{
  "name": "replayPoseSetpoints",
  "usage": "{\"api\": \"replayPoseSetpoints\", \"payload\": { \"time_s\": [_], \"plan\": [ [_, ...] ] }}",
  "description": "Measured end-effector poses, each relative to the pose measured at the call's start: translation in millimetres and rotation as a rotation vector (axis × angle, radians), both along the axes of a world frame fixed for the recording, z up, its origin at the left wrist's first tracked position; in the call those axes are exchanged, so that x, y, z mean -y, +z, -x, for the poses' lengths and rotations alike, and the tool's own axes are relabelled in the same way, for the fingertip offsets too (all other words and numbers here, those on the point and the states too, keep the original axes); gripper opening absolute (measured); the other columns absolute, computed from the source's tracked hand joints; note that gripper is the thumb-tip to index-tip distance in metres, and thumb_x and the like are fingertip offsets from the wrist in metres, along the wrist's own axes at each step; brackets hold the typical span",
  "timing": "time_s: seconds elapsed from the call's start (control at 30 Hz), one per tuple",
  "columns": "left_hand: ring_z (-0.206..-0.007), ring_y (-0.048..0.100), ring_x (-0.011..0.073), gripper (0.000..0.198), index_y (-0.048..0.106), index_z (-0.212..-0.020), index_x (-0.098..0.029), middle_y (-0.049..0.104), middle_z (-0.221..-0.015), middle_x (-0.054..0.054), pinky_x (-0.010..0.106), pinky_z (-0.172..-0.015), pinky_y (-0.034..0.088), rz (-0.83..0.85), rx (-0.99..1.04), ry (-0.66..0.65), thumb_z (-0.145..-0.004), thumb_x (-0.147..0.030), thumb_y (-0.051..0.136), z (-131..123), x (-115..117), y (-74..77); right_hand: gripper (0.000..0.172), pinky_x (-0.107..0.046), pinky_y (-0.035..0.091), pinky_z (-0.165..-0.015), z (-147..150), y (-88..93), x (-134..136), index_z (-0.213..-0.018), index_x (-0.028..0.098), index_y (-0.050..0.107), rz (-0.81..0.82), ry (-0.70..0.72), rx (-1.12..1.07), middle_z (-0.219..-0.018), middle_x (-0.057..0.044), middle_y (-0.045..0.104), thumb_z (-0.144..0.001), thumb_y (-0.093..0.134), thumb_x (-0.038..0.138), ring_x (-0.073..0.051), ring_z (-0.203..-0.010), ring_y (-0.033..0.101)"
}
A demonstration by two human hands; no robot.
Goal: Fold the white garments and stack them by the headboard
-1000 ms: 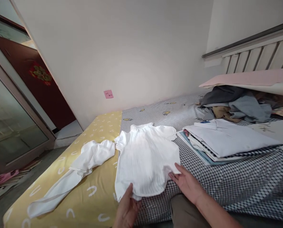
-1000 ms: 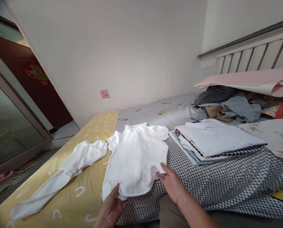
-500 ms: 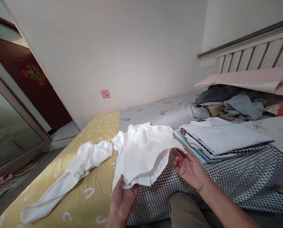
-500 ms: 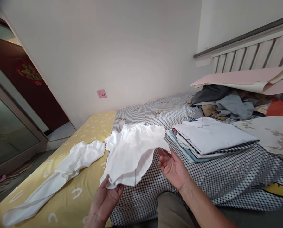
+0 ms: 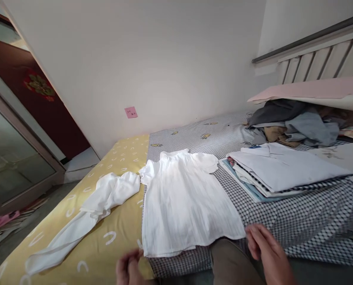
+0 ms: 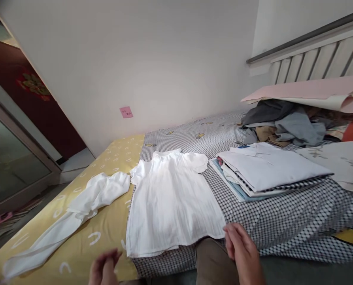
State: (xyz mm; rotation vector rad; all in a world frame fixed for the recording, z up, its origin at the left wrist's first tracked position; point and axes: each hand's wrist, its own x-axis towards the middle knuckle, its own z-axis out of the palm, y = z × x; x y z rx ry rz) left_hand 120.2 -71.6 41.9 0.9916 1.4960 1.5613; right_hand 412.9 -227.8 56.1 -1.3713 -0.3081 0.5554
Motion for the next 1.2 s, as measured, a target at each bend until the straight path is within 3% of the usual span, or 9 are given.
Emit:
{"api": "replayPoseSetpoints", "payload": {
  "time_s": [0.13,0.2,0.33,0.43,0.5,0.73,0.9,1.03,1.2],
  "plan": [
    [-0.105,0.066,0.0256,0.029,0.062,-0.109,-0.021,0.069,-0.111,0.011,0.046,-0.097,0.05,-0.33,-0.334,-0.32,-0.088,-0.034,0.047,-88,-32,69.9,0.026,-0.035,0.053,-0.082,2,57.0,-81,-0.089,0.024,0.067,-0.093,0.178,0.628,-0.093,-0.006,0.066,-0.085,0.058,0.047,-0.022,-0.091,0.064],
    [-0.123,0.06,0.0274,0.037,0.061,-0.121,-0.021,0.065,-0.13,0.015,0.05,-0.109,0.042,-0.402,-0.529,-0.431,-0.088,-0.025,0.044,-125,-51,79.7,0.029,-0.042,0.049,-0.098,11,66.5,-127,-0.106,0.026,0.068,-0.063,0.206,0.811,-0.117,-0.009,0.064,-0.086,0.051,0.04,-0.025,-0.114,0.06],
    [-0.142,0.045,0.0332,0.042,0.065,-0.126,-0.021,0.059,-0.144,0.017,0.062,-0.121,0.018,-0.3,-0.896,-0.609,-0.09,-0.021,0.042,-144,-75,36.1,0.049,-0.049,0.044,-0.105,22,32.1,-179,-0.139,0.029,0.055,0.454,0.29,0.822,-0.153,-0.008,0.046,-0.092,0.038,0.032,-0.026,-0.139,0.046],
    [-0.15,0.032,0.0349,0.046,0.062,-0.135,-0.025,0.046,-0.155,0.015,0.062,-0.123,0.01,-0.279,-1.008,-0.498,-0.092,-0.031,0.047,-129,-82,-3.8,0.049,-0.06,0.021,-0.117,1,-10.2,-172,-0.143,0.032,0.055,0.635,0.357,1.135,-0.157,-0.005,0.045,-0.096,0.04,0.04,-0.033,-0.148,0.031],
    [-0.151,0.027,0.0355,0.049,0.059,-0.139,-0.026,0.042,-0.158,0.014,0.062,-0.124,0.009,-0.272,-1.045,-0.448,-0.092,-0.035,0.049,-120,-87,-14.3,0.05,-0.063,0.01,-0.119,-28,-28.1,-158,-0.144,0.036,0.054,0.701,0.32,1.26,-0.158,-0.001,0.045,-0.097,0.04,0.046,-0.033,-0.15,0.028],
    [-0.151,0.026,0.0362,0.055,0.049,-0.147,-0.027,0.036,-0.161,0.016,0.063,-0.122,0.011,-0.118,-1.303,-0.387,-0.094,-0.044,0.043,-112,-120,-1.7,0.057,-0.061,0.017,-0.118,-108,-31.4,-136,-0.148,0.035,0.049,0.908,0.208,1.249,-0.159,0.0,0.042,-0.096,0.034,0.053,-0.032,-0.148,0.032],
    [-0.151,0.029,0.0325,0.055,0.046,-0.149,-0.028,0.037,-0.161,0.012,0.06,-0.122,0.018,-0.098,-1.386,-0.357,-0.096,-0.04,0.038,-109,-134,-2.6,0.056,-0.06,0.017,-0.118,-108,-40.7,-138,-0.145,0.035,0.053,0.892,0.147,1.294,-0.157,0.0,0.046,-0.095,0.035,0.053,-0.032,-0.146,0.035],
    [-0.15,0.03,0.0348,0.055,0.053,-0.144,-0.022,0.043,-0.157,0.015,0.059,-0.123,0.016,-0.181,-1.254,-0.324,-0.093,-0.039,0.043,-108,-137,-9.4,0.054,-0.06,0.019,-0.117,-111,-48.7,-136,-0.141,0.034,0.057,0.854,0.132,1.336,-0.153,-0.001,0.051,-0.093,0.037,0.05,-0.032,-0.144,0.039],
    [-0.149,0.033,0.0356,0.053,0.06,-0.138,-0.021,0.049,-0.153,0.016,0.059,-0.124,0.013,-0.279,-1.084,-0.271,-0.09,-0.037,0.045,-110,-135,-16.1,0.05,-0.066,0.016,-0.116,-97,-18.7,-145,-0.136,0.03,0.061,0.824,-0.037,1.372,-0.159,-0.008,0.042,-0.09,0.041,0.034,-0.037,-0.146,0.033]
  ]
}}
